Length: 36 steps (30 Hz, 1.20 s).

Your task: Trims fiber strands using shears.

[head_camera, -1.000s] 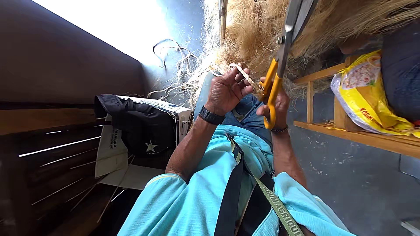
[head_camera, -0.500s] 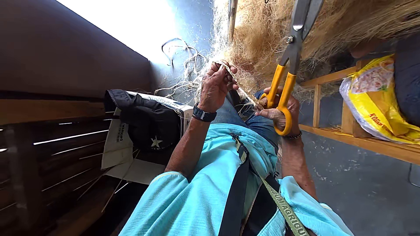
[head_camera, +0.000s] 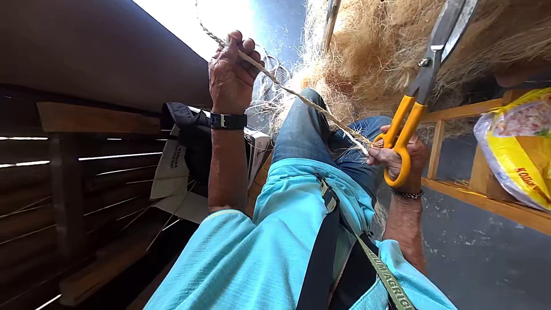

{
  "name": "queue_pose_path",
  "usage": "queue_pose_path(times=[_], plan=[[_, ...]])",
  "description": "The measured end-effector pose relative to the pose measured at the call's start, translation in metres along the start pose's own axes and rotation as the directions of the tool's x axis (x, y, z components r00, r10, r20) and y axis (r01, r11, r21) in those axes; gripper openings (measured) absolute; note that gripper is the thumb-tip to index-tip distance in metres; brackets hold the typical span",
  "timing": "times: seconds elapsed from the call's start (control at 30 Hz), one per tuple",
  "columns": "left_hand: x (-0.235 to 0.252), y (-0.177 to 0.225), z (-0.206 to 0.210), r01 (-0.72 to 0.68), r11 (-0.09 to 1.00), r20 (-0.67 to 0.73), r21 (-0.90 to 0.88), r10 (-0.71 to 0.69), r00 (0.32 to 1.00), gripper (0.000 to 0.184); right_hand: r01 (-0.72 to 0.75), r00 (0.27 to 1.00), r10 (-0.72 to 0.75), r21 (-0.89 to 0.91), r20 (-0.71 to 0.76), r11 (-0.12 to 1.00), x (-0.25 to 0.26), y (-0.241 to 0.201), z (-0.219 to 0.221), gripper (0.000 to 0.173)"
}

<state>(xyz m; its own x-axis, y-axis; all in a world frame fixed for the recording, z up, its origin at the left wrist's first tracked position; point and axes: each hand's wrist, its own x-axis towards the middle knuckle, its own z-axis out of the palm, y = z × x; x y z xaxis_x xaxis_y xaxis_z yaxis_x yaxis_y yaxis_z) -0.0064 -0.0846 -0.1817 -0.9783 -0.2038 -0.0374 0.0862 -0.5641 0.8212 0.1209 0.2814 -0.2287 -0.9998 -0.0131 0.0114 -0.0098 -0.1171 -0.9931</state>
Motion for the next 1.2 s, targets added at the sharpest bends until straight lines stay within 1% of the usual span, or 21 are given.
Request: queue_pose_path(times=[0.1, 0.27, 0.43, 0.5, 0.57, 0.63, 0.73, 0.83, 0.9, 0.97, 1.0, 1.03, 1.07, 1.1, 1.13, 1.17, 1.2], plan=[[0.011, 0.005, -0.019, -0.002, 0.999, -0.088, 0.048, 0.006, 0.996, 0.031, 0.006, 1.0, -0.006, 0.002, 0.003, 1.0, -0.001, 0.004, 0.001, 0.052], [0.024, -0.001, -0.049, 0.089, 0.994, -0.274, 0.06, -0.07, 0.959, 0.029, -0.029, 0.999, 0.03, -0.032, 0.03, 0.999, -0.004, 0.009, 0.002, 0.051], [0.035, -0.02, -0.074, 0.202, 0.978, -0.343, 0.049, -0.173, 0.923, 0.031, -0.066, 0.998, 0.066, -0.026, 0.022, 0.997, -0.009, 0.008, 0.003, 0.052], [0.04, -0.029, -0.079, 0.257, 0.964, -0.367, 0.071, -0.215, 0.905, 0.032, -0.067, 0.997, 0.067, -0.008, 0.027, 0.998, -0.009, 0.009, 0.004, 0.052], [0.046, -0.039, -0.081, 0.293, 0.954, -0.39, 0.056, -0.25, 0.886, 0.03, -0.066, 0.997, 0.065, 0.013, 0.041, 0.998, -0.011, 0.01, 0.004, 0.052], [0.052, -0.05, -0.08, 0.324, 0.945, -0.427, 0.044, -0.276, 0.861, 0.028, -0.092, 0.996, 0.091, 0.011, 0.021, 0.996, -0.012, 0.011, 0.006, 0.053], [0.062, -0.069, -0.087, 0.391, 0.916, -0.458, 0.086, -0.312, 0.832, 0.028, -0.116, 0.993, 0.116, -0.008, 0.019, 0.993, -0.016, 0.013, 0.009, 0.052], [0.067, -0.096, -0.096, 0.479, 0.866, -0.481, 0.144, -0.362, 0.799, 0.028, -0.131, 0.991, 0.131, -0.065, 0.007, 0.989, -0.019, 0.014, 0.015, 0.049], [0.061, -0.11, -0.097, 0.571, 0.798, -0.474, 0.194, -0.433, 0.766, 0.034, -0.181, 0.983, 0.177, -0.12, -0.046, 0.976, -0.019, 0.014, 0.021, 0.046], [0.051, -0.118, -0.095, 0.673, 0.673, -0.494, 0.307, -0.492, 0.717, 0.042, -0.252, 0.964, 0.241, -0.1, -0.108, 0.963, -0.017, 0.016, 0.026, 0.045], [0.044, -0.121, -0.093, 0.697, 0.605, -0.515, 0.386, -0.486, 0.707, 0.045, -0.278, 0.953, 0.266, -0.07, -0.144, 0.958, -0.015, 0.018, 0.028, 0.046], [0.035, -0.122, -0.092, 0.698, 0.54, -0.528, 0.47, -0.461, 0.713, 0.05, -0.295, 0.945, 0.284, -0.048, -0.164, 0.954, -0.014, 0.02, 0.028, 0.046], [0.026, -0.122, -0.089, 0.679, 0.478, -0.529, 0.557, -0.426, 0.734, 0.056, -0.309, 0.938, 0.3, -0.03, -0.175, 0.95, -0.013, 0.021, 0.029, 0.046], [0.016, -0.121, -0.087, 0.641, 0.432, -0.509, 0.635, -0.391, 0.767, 0.057, -0.308, 0.936, 0.302, -0.007, -0.181, 0.951, -0.013, 0.022, 0.029, 0.045], [0.006, -0.12, -0.084, 0.588, 0.413, -0.47, 0.696, -0.357, 0.807, 0.054, -0.298, 0.937, 0.297, 0.023, -0.184, 0.954, -0.012, 0.024, 0.029, 0.045], [-0.007, -0.117, -0.078, 0.539, 0.425, -0.425, 0.727, -0.339, 0.84, 0.046, -0.286, 0.939, 0.291, 0.05, -0.184, 0.957, -0.012, 0.024, 0.029, 0.044], [-0.021, -0.112, -0.069, 0.506, 0.465, -0.366, 0.727, -0.362, 0.857, 0.038, -0.276, 0.941, 0.285, 0.069, -0.184, 0.959, -0.011, 0.024, 0.028, 0.044]])
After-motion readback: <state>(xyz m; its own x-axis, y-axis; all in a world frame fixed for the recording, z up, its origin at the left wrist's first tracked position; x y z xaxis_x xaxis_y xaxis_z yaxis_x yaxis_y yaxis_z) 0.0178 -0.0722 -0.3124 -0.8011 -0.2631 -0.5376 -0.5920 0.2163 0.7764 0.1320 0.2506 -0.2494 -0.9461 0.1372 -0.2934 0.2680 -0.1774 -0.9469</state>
